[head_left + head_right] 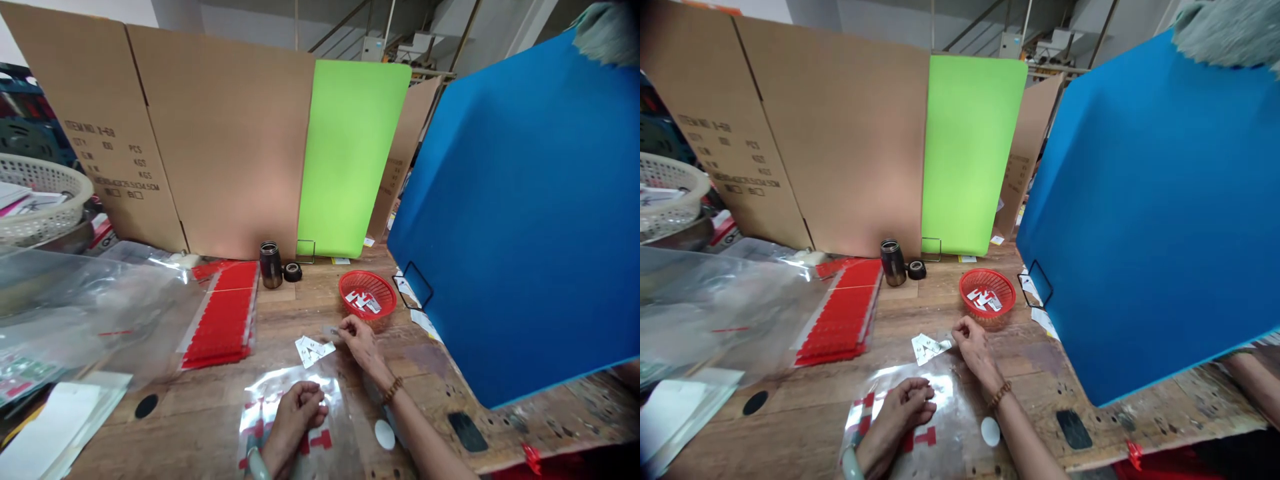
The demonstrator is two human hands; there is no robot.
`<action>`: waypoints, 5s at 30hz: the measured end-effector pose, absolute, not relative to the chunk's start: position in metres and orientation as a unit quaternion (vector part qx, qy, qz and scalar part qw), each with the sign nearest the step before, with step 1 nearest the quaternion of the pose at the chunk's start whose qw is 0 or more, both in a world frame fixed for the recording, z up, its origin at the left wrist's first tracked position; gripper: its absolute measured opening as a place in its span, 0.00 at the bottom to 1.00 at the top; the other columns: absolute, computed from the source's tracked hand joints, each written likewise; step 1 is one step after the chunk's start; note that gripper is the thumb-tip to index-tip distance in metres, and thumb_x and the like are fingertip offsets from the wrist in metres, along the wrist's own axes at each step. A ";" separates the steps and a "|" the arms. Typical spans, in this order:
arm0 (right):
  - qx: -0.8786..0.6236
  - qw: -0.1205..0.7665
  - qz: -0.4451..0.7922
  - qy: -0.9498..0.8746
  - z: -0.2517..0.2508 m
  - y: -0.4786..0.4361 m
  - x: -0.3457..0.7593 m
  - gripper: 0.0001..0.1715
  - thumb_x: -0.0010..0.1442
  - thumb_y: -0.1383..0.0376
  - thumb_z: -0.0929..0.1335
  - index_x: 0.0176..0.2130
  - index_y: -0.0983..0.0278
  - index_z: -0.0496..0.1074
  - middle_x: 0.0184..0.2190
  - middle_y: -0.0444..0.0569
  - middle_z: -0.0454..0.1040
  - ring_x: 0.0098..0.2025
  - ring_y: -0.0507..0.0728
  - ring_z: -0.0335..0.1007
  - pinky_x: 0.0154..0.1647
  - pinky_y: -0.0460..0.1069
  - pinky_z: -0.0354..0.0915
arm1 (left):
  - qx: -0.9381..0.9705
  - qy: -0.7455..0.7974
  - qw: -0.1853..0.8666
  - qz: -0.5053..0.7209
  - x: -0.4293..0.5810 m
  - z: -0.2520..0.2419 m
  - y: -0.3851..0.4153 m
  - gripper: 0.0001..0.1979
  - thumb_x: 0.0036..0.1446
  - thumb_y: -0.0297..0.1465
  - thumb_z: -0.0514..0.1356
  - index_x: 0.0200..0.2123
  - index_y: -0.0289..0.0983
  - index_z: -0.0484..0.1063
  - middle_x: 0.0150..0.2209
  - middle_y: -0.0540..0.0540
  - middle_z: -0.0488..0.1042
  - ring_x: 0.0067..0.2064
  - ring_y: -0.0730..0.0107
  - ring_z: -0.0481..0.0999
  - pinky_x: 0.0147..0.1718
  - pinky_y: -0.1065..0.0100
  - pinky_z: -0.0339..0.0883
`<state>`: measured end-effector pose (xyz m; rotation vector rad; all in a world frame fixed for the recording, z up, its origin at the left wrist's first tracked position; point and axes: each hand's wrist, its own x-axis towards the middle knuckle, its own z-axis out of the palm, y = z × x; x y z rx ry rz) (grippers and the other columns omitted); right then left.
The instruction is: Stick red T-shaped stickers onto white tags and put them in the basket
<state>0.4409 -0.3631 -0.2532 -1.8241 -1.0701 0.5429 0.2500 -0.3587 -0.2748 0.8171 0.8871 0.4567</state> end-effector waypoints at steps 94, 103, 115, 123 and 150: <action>-0.560 0.499 0.436 -0.498 -0.255 -0.438 0.362 0.11 0.59 0.61 0.65 0.42 0.61 0.70 0.37 0.46 0.71 0.40 0.54 0.67 0.44 0.48 0.64 | 0.311 0.388 0.861 0.105 0.203 -0.223 -0.342 0.10 0.47 0.22 0.65 0.35 0.27 0.72 0.29 0.37 0.78 0.25 0.71 0.78 0.25 0.77 0.73; -0.708 0.441 0.242 -0.496 -0.270 -0.423 0.377 0.08 0.59 0.67 0.63 0.39 0.63 0.70 0.34 0.47 0.69 0.37 0.55 0.65 0.40 0.50 0.62 | 0.344 0.465 0.777 0.249 0.217 -0.249 -0.332 0.06 0.54 0.20 0.58 0.38 0.30 0.68 0.32 0.38 0.79 0.33 0.66 0.80 0.32 0.72 0.74; -0.760 0.352 0.171 -0.518 -0.273 -0.400 0.369 0.07 0.55 0.73 0.62 0.27 0.63 0.65 0.28 0.45 0.65 0.31 0.54 0.61 0.32 0.47 0.57 | 0.332 0.478 0.758 0.294 0.238 -0.274 -0.325 0.08 0.53 0.17 0.58 0.37 0.29 0.68 0.33 0.39 0.78 0.32 0.67 0.80 0.32 0.73 0.73; -0.743 0.393 0.145 -0.522 -0.277 -0.407 0.365 0.09 0.58 0.71 0.61 0.39 0.63 0.67 0.36 0.50 0.66 0.39 0.58 0.63 0.40 0.51 0.61 | 0.322 0.473 0.764 0.299 0.236 -0.276 -0.326 0.08 0.52 0.17 0.59 0.36 0.31 0.69 0.33 0.40 0.78 0.34 0.68 0.80 0.36 0.72 0.73; -0.665 0.503 0.347 -0.429 -0.254 -0.432 0.372 0.05 0.56 0.64 0.65 0.30 0.62 0.64 0.28 0.42 0.66 0.31 0.52 0.63 0.33 0.46 0.61 | 0.302 0.458 0.803 0.234 0.225 -0.260 -0.329 0.10 0.51 0.16 0.57 0.37 0.30 0.69 0.34 0.39 0.77 0.33 0.67 0.80 0.35 0.71 0.74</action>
